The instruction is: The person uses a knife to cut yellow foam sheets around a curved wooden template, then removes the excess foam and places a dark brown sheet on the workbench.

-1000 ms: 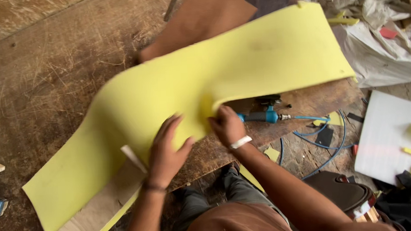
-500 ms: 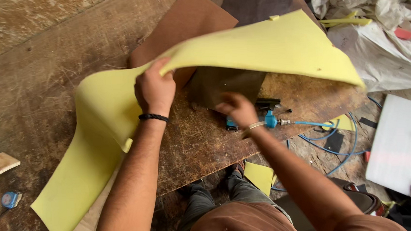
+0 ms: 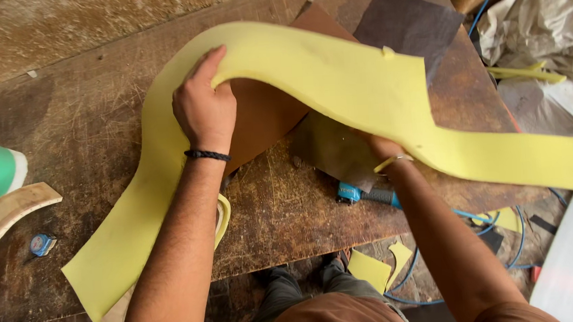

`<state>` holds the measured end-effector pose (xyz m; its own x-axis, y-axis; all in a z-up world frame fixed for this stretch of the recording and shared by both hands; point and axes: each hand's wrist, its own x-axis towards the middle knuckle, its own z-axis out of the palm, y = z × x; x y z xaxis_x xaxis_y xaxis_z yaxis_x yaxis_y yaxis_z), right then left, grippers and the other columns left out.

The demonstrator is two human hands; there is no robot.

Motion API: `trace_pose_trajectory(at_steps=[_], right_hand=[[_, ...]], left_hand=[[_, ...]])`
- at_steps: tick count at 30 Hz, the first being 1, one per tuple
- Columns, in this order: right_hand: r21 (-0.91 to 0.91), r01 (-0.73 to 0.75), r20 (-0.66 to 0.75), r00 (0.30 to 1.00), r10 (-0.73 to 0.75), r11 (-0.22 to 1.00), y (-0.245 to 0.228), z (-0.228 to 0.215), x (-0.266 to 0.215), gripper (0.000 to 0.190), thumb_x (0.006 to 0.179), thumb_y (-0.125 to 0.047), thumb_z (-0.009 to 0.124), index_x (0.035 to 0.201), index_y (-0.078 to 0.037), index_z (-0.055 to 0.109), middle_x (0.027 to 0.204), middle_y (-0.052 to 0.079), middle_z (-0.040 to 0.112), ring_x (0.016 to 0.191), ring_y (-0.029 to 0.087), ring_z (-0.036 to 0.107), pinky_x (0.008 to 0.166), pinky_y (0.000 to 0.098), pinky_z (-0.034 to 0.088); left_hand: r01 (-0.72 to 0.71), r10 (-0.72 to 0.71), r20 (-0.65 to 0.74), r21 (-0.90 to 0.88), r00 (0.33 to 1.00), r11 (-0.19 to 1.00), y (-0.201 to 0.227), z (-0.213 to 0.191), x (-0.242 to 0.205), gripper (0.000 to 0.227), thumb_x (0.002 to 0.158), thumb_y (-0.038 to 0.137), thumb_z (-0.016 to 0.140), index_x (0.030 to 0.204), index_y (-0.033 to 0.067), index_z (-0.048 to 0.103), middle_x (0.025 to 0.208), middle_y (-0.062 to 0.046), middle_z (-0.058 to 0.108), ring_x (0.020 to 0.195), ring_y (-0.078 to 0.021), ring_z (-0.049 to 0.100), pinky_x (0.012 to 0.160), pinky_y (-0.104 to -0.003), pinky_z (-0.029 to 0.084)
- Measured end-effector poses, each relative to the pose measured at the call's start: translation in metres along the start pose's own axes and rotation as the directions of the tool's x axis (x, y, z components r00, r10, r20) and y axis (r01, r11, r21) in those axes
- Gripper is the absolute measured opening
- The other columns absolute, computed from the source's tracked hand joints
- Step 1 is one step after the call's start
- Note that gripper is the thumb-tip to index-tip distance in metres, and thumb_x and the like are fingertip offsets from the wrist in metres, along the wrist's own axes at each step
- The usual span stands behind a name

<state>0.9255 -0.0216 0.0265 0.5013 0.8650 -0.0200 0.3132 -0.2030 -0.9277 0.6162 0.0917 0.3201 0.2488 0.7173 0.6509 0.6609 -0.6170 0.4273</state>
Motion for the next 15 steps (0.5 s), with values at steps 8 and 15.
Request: trace_pose_trajectory(at_steps=[8, 15], right_hand=[[0.623, -0.022, 0.113, 0.992, -0.062, 0.782, -0.127, -0.086, 0.073, 0.086, 0.097, -0.042, 0.065, 0.163, -0.024, 0.013, 0.162, 0.009, 0.039, 0.130, 0.026, 0.056, 0.100, 0.0470, 0.047], [0.198, 0.057, 0.195, 0.976, -0.096, 0.979, -0.156, -0.003, 0.094, 0.036, 0.099, -0.007, 0.052, 0.128, -0.002, 0.073, 0.120, 0.022, 0.079, 0.107, 0.026, 0.075, 0.091, 0.0388, 0.059]], left_hand=[[0.196, -0.188, 0.097, -0.072, 0.977, 0.978, -0.016, 0.005, -0.016, 0.038, 0.090, 0.003, 0.074, 0.125, 0.0164, 0.074, 0.129, -0.009, 0.072, 0.117, -0.0245, 0.070, 0.100, -0.035, 0.055], [0.310, -0.437, -0.138, -0.521, 0.889, 0.795, -0.049, 0.004, 0.008, 0.034, 0.095, -0.002, 0.071, 0.127, 0.0110, 0.073, 0.124, -0.009, 0.076, 0.112, -0.0198, 0.072, 0.099, -0.030, 0.057]])
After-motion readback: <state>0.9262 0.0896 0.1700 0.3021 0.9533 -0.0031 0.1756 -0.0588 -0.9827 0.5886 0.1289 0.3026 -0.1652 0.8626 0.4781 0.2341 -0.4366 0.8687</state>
